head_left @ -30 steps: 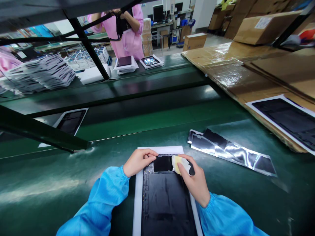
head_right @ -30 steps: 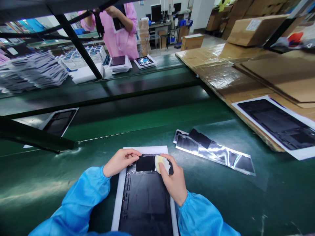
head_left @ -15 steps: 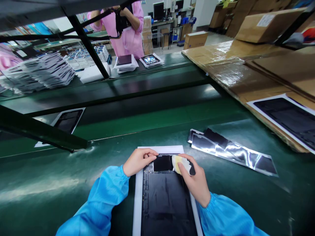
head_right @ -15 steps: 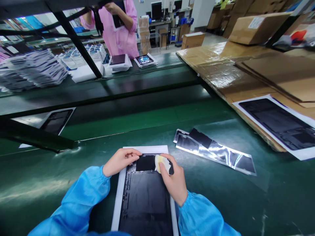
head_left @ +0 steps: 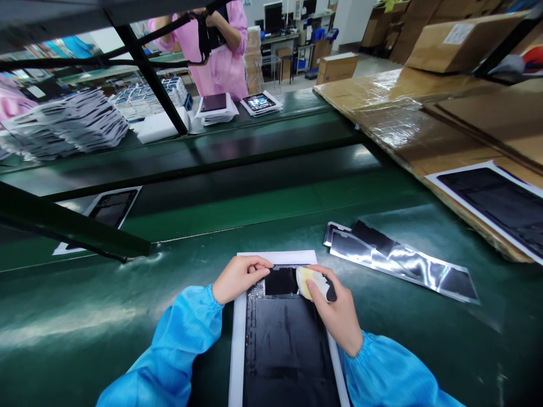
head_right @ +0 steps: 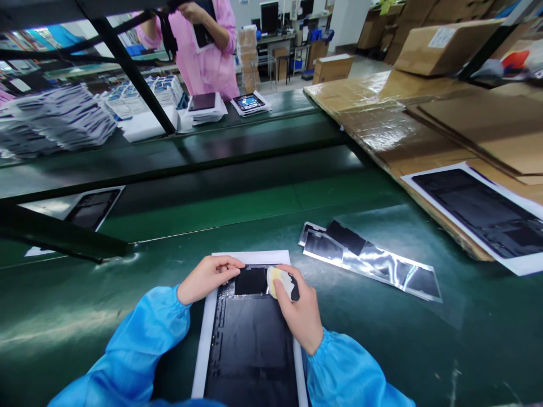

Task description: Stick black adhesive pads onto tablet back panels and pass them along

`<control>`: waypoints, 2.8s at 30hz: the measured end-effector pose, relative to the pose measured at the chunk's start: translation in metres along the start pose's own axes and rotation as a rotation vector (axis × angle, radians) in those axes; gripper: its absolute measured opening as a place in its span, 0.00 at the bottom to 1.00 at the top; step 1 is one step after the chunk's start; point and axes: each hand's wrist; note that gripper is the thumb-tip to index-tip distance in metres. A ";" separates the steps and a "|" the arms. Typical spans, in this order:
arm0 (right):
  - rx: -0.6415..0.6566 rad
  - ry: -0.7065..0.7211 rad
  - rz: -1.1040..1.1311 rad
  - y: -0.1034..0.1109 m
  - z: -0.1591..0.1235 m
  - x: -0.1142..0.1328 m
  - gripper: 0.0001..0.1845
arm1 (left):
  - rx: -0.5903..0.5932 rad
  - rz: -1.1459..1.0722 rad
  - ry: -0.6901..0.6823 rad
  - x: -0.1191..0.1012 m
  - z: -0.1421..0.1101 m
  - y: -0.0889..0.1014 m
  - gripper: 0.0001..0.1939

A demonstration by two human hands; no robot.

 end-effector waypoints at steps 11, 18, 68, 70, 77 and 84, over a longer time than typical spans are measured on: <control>0.042 0.050 -0.072 0.000 -0.001 0.003 0.13 | -0.015 0.064 -0.029 -0.002 -0.001 0.000 0.14; 0.046 0.070 -0.087 -0.001 -0.001 0.002 0.13 | -0.044 0.234 -0.071 -0.003 -0.005 -0.001 0.11; 0.065 0.052 -0.115 -0.002 0.001 0.000 0.13 | -0.207 1.063 -0.591 0.016 -0.031 -0.019 0.14; 0.064 0.048 -0.117 -0.001 0.001 0.000 0.14 | -0.197 1.014 -0.600 0.022 -0.035 -0.014 0.15; 0.055 0.125 -0.307 -0.013 0.004 0.007 0.15 | -0.128 0.843 -0.714 0.037 -0.041 -0.004 0.17; 0.127 0.292 -0.464 -0.048 0.015 0.022 0.11 | -0.187 0.833 -0.735 0.042 -0.040 -0.009 0.14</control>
Point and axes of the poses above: each hand's wrist, its own z-axis towards the middle knuckle, its own y-axis out of the back of the hand, x = y × z, and after that the axes turned 1 degree about x, right-handed
